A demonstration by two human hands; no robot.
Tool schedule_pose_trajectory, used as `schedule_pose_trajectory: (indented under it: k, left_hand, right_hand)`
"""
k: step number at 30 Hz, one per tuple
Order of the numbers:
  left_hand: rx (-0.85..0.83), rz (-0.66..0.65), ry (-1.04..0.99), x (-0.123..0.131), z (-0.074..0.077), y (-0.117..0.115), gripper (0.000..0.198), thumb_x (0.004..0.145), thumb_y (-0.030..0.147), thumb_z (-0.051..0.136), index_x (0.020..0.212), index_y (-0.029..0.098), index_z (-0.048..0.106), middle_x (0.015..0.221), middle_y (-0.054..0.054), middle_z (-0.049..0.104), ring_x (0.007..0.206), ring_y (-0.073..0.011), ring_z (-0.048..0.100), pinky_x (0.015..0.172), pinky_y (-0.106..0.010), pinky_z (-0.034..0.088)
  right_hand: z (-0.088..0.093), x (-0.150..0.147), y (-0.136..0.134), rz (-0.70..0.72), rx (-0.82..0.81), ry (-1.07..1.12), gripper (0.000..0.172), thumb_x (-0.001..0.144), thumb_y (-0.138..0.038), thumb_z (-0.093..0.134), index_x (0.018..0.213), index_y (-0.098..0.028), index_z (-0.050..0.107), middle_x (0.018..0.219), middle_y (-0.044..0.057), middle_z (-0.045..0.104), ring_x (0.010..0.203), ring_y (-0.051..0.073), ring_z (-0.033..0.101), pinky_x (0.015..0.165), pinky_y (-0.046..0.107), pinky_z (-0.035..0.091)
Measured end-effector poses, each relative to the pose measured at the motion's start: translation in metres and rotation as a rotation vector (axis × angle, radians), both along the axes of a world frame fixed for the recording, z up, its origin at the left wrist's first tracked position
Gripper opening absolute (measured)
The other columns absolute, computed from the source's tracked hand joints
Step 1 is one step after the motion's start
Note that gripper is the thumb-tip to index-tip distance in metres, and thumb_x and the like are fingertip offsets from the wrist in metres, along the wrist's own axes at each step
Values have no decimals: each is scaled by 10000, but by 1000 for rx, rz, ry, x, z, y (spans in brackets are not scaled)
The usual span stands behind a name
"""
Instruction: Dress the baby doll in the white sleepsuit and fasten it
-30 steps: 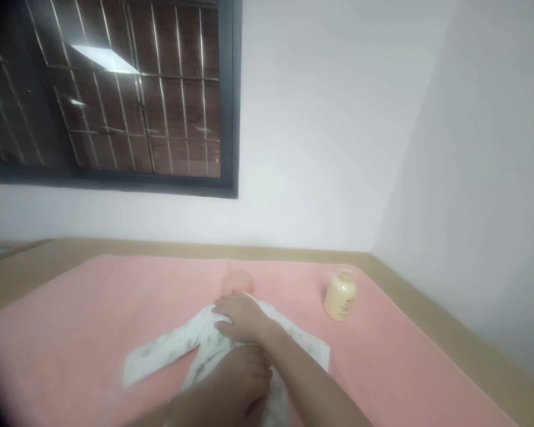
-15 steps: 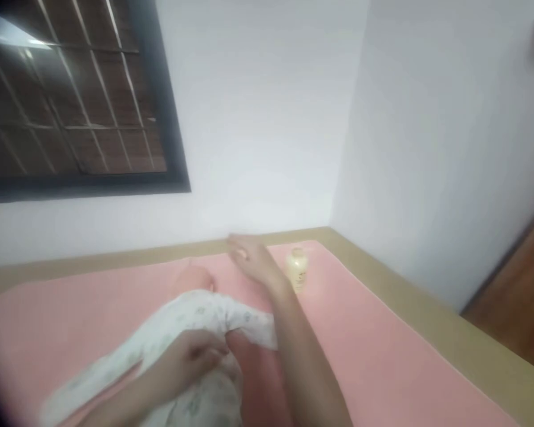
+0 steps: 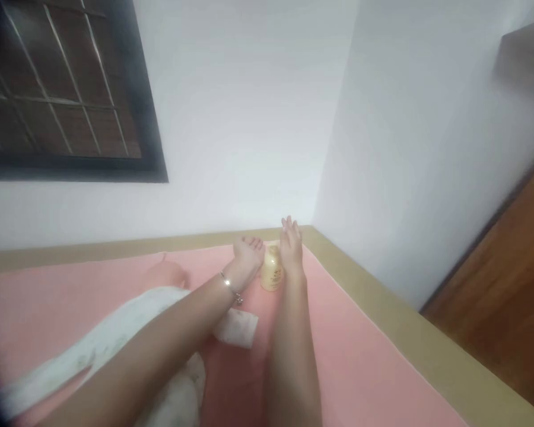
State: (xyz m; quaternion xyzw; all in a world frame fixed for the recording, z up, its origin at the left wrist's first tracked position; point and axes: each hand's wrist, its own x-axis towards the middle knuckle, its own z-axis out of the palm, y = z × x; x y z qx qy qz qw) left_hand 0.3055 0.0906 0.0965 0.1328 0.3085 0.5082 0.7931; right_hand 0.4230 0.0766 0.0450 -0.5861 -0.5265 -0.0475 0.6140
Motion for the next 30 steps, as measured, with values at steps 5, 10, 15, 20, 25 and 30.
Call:
schedule_pose_trajectory:
  k: [5,10,15,20,25,30]
  left_hand:
    - [-2,45,-62,16,-9,-3,300,934,304,326,1095,123,504,1312,-189,488,1230,-188,515,981,-263,466]
    - [-1,47,-82,15,-16,2,317,935,298,341,1113,110,523,1211,-194,558,1128,-208,590,917,-272,519]
    - [33,52,-96,13,-23,2,319,943,323,353,1101,129,550,1180,-175,580,1092,-210,612,888,-277,538]
    - [35,53,-102,13,-26,3,319,947,319,360,1081,116,566,1153,-176,596,1086,-211,615,874,-261,540]
    - [7,62,-102,12,-28,4,286,916,318,416,1003,115,598,1077,-175,630,1022,-212,645,833,-247,551]
    - [-20,77,-76,13,-25,1,212,889,254,449,874,128,618,943,-149,666,922,-198,674,788,-235,554]
  right_hand:
    - [2,-14,2,152,-107,-8,600,979,-544,165,1333,-220,526,1440,66,448,1394,185,295,1169,477,40]
    - [-6,-16,6,235,-305,58,624,959,-598,222,1120,-199,672,1235,82,633,1276,221,473,1173,477,10]
    - [-3,-17,8,238,-316,31,636,963,-600,200,999,-210,701,1098,73,693,1216,227,532,1163,482,-73]
    - [2,-24,4,223,-312,63,668,960,-607,176,904,-212,712,994,83,715,1174,234,565,1167,474,-35]
    - [7,-28,-2,173,-368,158,718,916,-682,214,966,-156,701,1051,125,698,1173,246,555,1099,394,268]
    - [7,-28,-1,162,-427,99,746,939,-643,133,1025,-146,683,1066,126,691,1149,211,564,1093,357,243]
